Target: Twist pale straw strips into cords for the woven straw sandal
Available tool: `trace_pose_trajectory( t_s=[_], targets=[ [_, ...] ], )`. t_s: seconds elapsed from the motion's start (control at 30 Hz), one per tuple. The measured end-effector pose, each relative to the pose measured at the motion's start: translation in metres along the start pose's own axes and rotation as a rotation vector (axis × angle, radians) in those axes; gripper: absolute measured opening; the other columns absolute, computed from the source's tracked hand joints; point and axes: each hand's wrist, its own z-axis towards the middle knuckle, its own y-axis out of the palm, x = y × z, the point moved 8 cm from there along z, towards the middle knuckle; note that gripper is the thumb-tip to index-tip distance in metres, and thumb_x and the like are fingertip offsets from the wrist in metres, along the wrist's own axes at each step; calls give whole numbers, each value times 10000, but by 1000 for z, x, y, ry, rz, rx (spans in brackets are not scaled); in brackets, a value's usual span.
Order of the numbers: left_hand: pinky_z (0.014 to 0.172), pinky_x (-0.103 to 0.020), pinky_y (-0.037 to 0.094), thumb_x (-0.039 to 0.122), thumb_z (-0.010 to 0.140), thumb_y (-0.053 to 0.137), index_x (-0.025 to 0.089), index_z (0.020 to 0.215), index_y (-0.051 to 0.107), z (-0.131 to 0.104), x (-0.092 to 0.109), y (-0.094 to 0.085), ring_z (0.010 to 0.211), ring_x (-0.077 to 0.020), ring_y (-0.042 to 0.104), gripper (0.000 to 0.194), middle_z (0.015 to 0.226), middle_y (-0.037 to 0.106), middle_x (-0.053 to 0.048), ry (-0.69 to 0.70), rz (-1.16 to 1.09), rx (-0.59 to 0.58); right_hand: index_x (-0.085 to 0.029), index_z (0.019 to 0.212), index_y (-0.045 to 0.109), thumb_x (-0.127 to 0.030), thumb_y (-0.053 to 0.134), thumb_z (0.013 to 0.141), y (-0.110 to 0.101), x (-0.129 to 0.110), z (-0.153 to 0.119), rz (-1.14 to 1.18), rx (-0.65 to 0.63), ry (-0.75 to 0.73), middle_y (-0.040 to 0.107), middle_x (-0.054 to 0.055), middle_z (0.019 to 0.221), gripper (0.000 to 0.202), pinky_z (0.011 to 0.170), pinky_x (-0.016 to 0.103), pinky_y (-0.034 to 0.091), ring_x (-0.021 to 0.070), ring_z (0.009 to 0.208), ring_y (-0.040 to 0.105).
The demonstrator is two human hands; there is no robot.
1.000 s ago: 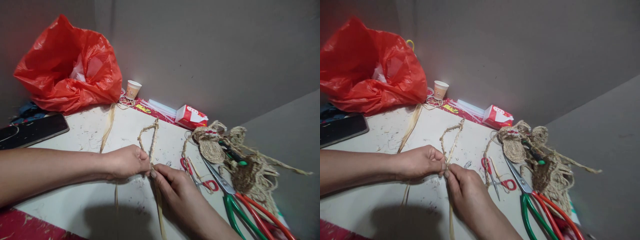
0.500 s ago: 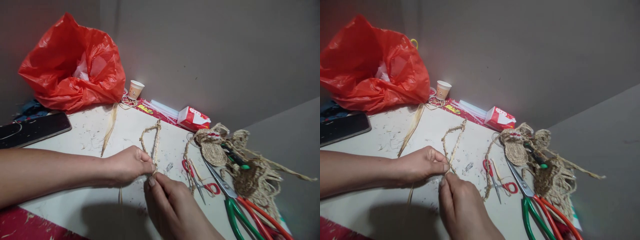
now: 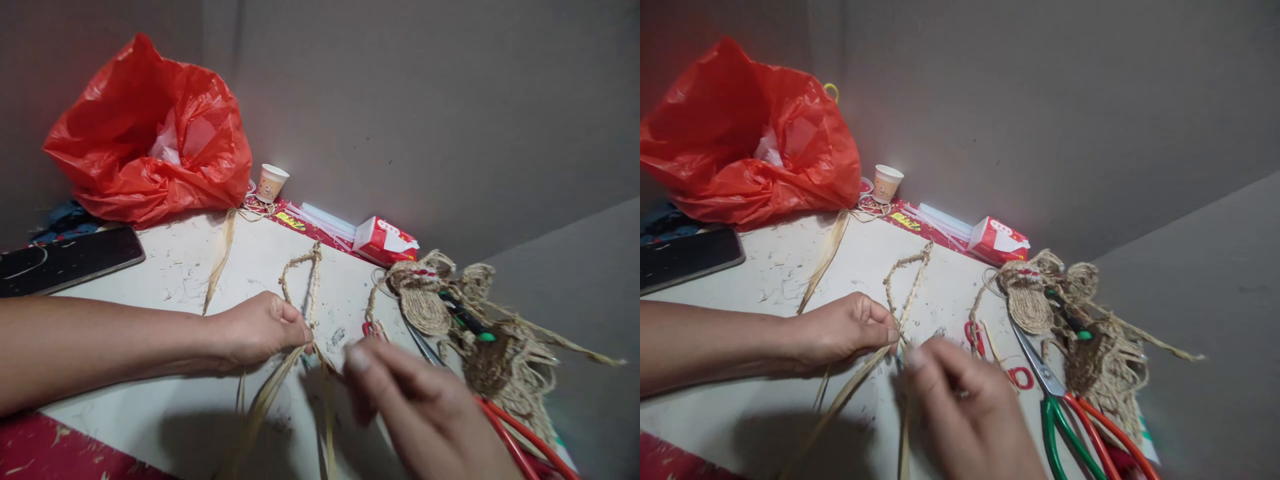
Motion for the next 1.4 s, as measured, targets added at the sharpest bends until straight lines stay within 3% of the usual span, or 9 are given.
trace_pose_trajectory(
  t_s=[0.1,0.2,0.3,0.47,0.6,0.8,1.0,1.23,1.4],
  targets=[
    [465,-197,234,318,745,587,128,601,540,1,1,2,444,-47,324,243,483,439,58,16,-17,-18,-213,703,606,-532,603,780,-7,14,23,183,91,111,583,16,619,329,530,241,389,143,564,489],
    [515,-204,305,319,763,559,126,606,531,1,1,8,505,-72,436,251,541,526,17,41,-34,-97,-192,840,604,-553,570,805,32,29,29,400,-200,246,572,1,584,364,494,221,376,114,497,463],
    [509,-210,302,298,755,565,128,650,538,2,-3,6,502,-76,438,202,567,549,15,11,6,-79,-177,719,534,-560,523,837,57,35,21,505,-388,329,336,-79,465,401,386,190,191,59,398,225],
    [537,-209,317,310,788,524,119,652,574,4,1,7,522,-72,426,240,613,561,8,38,103,-147,-158,705,564,-558,466,871,48,36,25,355,-429,243,275,-70,514,444,415,210,141,73,462,206],
    [531,-208,311,317,799,520,124,724,591,5,5,4,533,-77,403,219,624,543,22,71,211,-166,-180,604,442,-552,459,876,45,37,28,379,-485,238,289,-67,517,461,428,222,158,76,467,204],
    [527,-210,318,289,845,426,137,760,578,3,9,3,519,-76,373,231,590,477,44,118,436,-208,-200,534,338,-523,543,827,43,39,31,432,-385,253,252,-87,457,482,414,228,135,66,426,172],
    [539,-210,334,198,818,401,159,697,603,-9,31,3,548,-95,462,238,587,539,23,292,878,-14,-177,579,485,-516,529,831,49,44,27,435,-304,291,217,-103,410,425,398,232,78,62,389,145],
    [440,-254,291,169,805,415,153,763,557,-29,29,29,451,-137,479,149,580,590,-12,630,1485,80,-199,531,326,-481,612,786,59,43,21,651,-229,309,219,-98,465,475,398,212,110,56,431,138],
    [417,-278,325,62,727,454,117,836,556,-41,16,46,529,-173,551,159,681,608,-44,839,1686,33,-156,561,464,-396,664,761,65,37,21,763,-221,297,387,-55,523,371,475,190,281,62,490,291]
  ],
)
